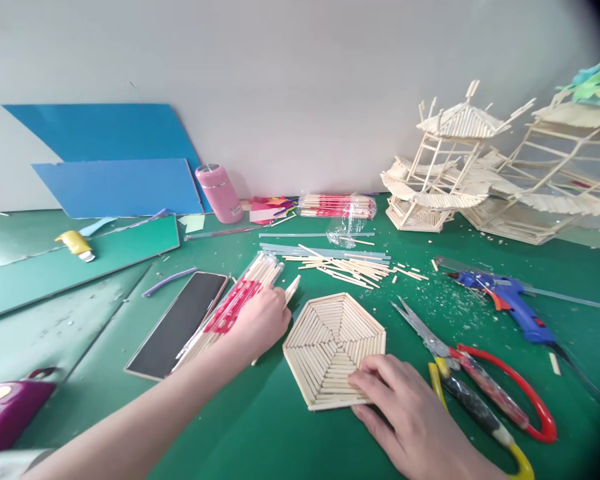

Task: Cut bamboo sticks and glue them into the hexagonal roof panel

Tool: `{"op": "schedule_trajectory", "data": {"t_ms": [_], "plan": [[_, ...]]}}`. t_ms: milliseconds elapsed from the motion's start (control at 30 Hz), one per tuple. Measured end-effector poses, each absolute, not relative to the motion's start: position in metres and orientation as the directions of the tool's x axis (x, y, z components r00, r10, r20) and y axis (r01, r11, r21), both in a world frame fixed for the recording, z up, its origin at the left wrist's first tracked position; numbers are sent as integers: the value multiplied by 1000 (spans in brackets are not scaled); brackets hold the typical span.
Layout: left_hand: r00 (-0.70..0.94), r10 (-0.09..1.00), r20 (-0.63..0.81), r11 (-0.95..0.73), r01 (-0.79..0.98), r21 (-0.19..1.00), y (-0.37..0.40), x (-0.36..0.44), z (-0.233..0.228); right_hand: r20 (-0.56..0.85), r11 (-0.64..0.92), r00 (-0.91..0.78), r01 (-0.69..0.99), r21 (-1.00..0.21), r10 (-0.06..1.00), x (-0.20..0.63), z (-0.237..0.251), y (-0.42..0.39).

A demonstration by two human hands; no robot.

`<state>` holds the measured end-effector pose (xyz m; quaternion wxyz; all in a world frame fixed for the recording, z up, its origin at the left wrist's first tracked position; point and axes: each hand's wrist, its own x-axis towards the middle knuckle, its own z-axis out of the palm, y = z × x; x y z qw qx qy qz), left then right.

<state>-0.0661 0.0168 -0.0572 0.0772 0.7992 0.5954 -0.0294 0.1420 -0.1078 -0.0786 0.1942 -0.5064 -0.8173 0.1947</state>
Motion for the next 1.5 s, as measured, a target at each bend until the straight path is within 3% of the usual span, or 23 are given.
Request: {"op": "schedule_trajectory", "data": {"t_ms": [367,567,733,933,1267,1500], "plan": [[298,953,-43,-297,954,31,-5,-71,-61,133,424,-427,717,-554,894,149,-81,-107],[309,951,27,-310,951,-3,-8,-79,-66,189,497,-469,721,-483,863,151,-81,-103],[346,938,39,-348,936,58,-9,-83,-67,202,500,-463,725,-474,863,150,-76,-98],[309,937,161,-332,931,151,-14,-89,-70,141,440,-428,760,-479,893,147,-60,-100],[309,929,206,-345,922,176,-13,-91,-79,321,477,-356,584,-656,877,107,-67,-100],[294,929,226,-342,914,217,-16,-93,-79,270,401,-303,570,-717,914,93,-55,-91]]}}
